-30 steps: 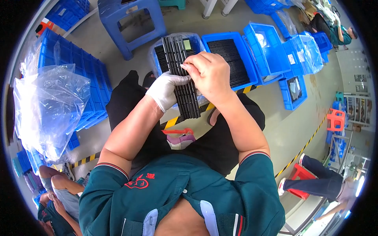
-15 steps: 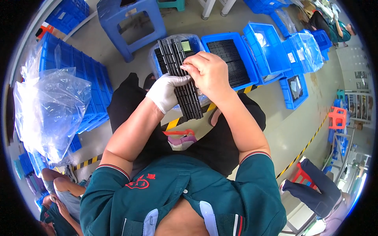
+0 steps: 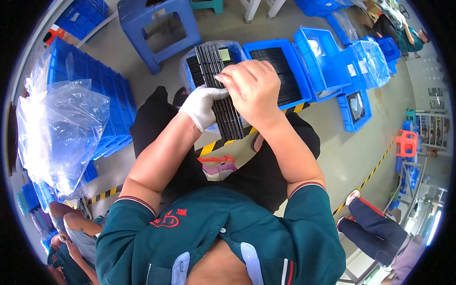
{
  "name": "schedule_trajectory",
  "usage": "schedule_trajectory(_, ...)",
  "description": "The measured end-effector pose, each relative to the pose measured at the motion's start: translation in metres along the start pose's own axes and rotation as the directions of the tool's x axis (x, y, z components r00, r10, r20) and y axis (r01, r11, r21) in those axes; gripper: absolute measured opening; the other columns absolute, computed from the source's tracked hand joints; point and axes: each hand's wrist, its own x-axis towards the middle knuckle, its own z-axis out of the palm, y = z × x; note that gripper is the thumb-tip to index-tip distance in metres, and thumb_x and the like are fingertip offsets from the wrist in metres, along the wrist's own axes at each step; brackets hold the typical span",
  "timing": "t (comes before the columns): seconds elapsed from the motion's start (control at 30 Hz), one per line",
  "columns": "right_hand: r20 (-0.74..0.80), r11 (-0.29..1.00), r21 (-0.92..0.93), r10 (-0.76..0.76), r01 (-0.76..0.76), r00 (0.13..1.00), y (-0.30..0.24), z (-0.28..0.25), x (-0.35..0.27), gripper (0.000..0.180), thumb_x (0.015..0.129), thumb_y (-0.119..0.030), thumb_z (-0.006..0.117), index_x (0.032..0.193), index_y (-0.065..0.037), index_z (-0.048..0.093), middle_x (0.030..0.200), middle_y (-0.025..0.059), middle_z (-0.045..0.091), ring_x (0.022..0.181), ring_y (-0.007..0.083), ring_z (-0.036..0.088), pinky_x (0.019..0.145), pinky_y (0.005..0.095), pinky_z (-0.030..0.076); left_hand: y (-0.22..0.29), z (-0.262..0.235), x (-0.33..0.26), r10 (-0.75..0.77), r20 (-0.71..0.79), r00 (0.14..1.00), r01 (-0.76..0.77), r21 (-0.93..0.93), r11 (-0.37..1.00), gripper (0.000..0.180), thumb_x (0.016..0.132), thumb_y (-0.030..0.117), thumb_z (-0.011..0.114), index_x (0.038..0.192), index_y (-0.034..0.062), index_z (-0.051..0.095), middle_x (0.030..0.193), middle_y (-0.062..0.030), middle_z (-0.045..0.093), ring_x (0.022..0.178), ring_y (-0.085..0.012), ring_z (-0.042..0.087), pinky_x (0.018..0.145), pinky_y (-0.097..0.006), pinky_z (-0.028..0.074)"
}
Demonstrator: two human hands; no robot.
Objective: Inspecting thin black metal rods and sorting them into plastic crates.
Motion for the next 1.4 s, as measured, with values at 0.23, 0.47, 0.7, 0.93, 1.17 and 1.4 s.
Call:
schedule_trajectory(0.23,0.105,0.921,0.228,0.301,-0.318,0.948,0.011,0.015,-0.01,0.009,0.072,-0.011,0.073,0.077,-0.007,0.066,0.072,0.0068,0.064,0.062,0.0249,0.061,0.057,0.0327,0.048,-0.002,-0.005,0.005,-0.014,-0.003,1.0,0.014,0.002,1.0,0.024,0.087,-0.003,0.052,0.11,0.0007,0.058,0.095,-0.0092,0.062,0.085,-0.0214,0.064,0.078,-0.035,0.054)
schedule_trajectory(0.47,0.114,0.962,0.137,0.223,-0.238,0.968,0.015,0.018,-0.011,0.01,0.073,-0.014,0.072,0.075,-0.007,0.065,0.07,0.0056,0.063,0.062,0.0249,0.06,0.057,0.0341,0.046,-0.006,-0.007,0.006,0.027,0.009,1.0,-0.028,0.041,0.999,0.021,0.086,-0.002,0.055,0.106,0.0024,0.059,0.094,-0.0075,0.062,0.086,-0.0198,0.064,0.076,-0.033,0.052)
schedule_trajectory(0.7,0.174,0.977,-0.132,-0.145,0.169,0.974,-0.005,0.019,-0.007,0.012,0.071,-0.013,0.073,0.074,-0.009,0.062,0.07,0.0037,0.061,0.066,0.0222,0.059,0.062,0.0344,0.043,-0.019,-0.03,0.025,0.121,-0.041,0.992,-0.116,0.119,0.986,0.015,0.081,-0.001,0.058,0.094,0.0044,0.059,0.086,-0.0038,0.06,0.078,-0.0143,0.059,0.069,-0.028,0.048)
schedule_trajectory(0.93,0.166,0.999,-0.05,0.013,-0.005,0.986,0.009,0.017,-0.01,0.011,0.072,-0.016,0.073,0.072,-0.01,0.064,0.068,0.0032,0.06,0.065,0.0231,0.06,0.062,0.0343,0.044,-0.011,-0.01,0.006,0.064,0.046,0.997,-0.065,0.017,0.998,0.02,0.083,0.0,0.059,0.103,0.0035,0.059,0.09,-0.005,0.061,0.082,-0.0172,0.061,0.072,-0.031,0.05)
schedule_trajectory(1.17,-0.004,0.998,0.047,0.032,-0.032,0.999,0.0,0.003,-0.001,0.01,0.072,-0.013,0.074,0.071,-0.01,0.064,0.066,0.003,0.06,0.06,0.0241,0.058,0.057,0.0346,0.044,-0.005,-0.003,0.004,0.035,0.03,0.999,-0.037,0.065,0.997,0.022,0.086,-0.002,0.056,0.107,0.002,0.058,0.096,-0.0085,0.062,0.086,-0.0195,0.063,0.076,-0.033,0.052)
schedule_trajectory(1.4,0.146,0.886,0.251,0.363,-0.39,0.92,0.008,0.01,-0.007,0.009,0.072,-0.009,0.074,0.078,-0.005,0.068,0.073,0.0072,0.065,0.063,0.0217,0.063,0.056,0.0291,0.048,-0.002,0.001,-0.001,-0.006,0.09,0.996,0.007,-0.004,1.0,0.024,0.088,-0.004,0.051,0.111,0.0001,0.055,0.096,-0.0109,0.062,0.086,-0.0233,0.065,0.077,-0.038,0.055)
